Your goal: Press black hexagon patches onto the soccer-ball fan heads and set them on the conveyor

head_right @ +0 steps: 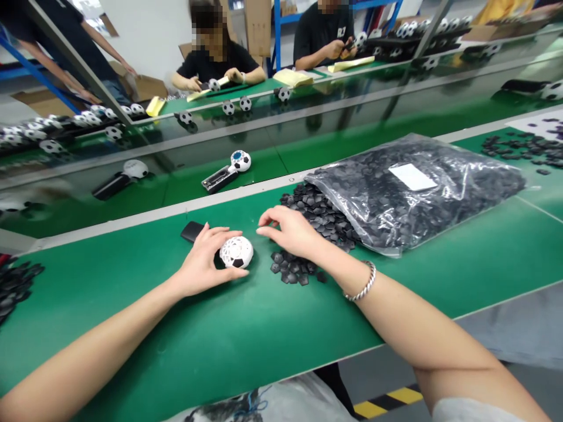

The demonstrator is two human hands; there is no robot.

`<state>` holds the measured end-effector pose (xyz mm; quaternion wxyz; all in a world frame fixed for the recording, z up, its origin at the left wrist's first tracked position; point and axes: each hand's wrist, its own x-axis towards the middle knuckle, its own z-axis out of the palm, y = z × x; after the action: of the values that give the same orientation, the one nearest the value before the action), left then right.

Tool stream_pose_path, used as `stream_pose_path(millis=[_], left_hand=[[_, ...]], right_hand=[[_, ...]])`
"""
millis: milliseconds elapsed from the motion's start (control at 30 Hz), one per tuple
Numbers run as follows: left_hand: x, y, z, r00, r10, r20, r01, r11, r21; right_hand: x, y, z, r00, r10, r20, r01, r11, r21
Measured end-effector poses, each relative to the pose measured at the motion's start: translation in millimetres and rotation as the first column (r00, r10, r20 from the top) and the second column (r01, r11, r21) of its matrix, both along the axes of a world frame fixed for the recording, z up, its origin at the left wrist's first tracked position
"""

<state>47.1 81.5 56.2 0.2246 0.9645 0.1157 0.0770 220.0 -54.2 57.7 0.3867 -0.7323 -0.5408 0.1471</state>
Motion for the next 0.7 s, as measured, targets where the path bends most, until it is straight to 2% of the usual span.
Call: stream_pose_path(millis=[100,233,300,433,567,633,700], left_hand=[[-2.0,2.9,4.4,0.999,-0.029,-0.015,0.029,1.0,0.0],[-7.5,4.6,14.1,0.979,-0.157,-0.13,0.145,0.985,-0.097],[-9.8,0.8,14.7,0.977,-0.149,-0.151,0.126,0.98,-0.154],[-8.2,-9.4,8.5,0.997,-0.05,-0.056,0.037,0.977,-0.209],[-4.6,-7.0,10.3,0.985,-0.17,-0.042,0.153,0.951,-0.271],[-5.0,-3.3,13.7,0.976,-0.212,-0.05,0.19,0.939,-0.286],[-6.3,-1.1,15.9,0.976,-0.207,-0.066,0.18,0.94,-0.289]], right_hand=[[16.3,-6.6,2.2,0.965,-0.058,0.258,0.091,0.989,-0.12],[18.4,-9.1,-3.4,0.938,0.053,0.344,0.028,0.974,-0.226],[14.1,-7.9,-6.2,0.908,0.118,0.403,-0.014,0.968,-0.252],[1.2,-4.8,-7.4,0.782,0.214,0.585,-0.034,0.952,-0.303],[-7.2,-0.6,-9.0,0.631,0.251,0.734,-0.009,0.949,-0.316],[-7.1,1.2,-10.9,0.631,0.227,0.742,0.001,0.956,-0.294],[-5.9,1.2,-11.4,0.702,0.181,0.689,-0.006,0.969,-0.248]])
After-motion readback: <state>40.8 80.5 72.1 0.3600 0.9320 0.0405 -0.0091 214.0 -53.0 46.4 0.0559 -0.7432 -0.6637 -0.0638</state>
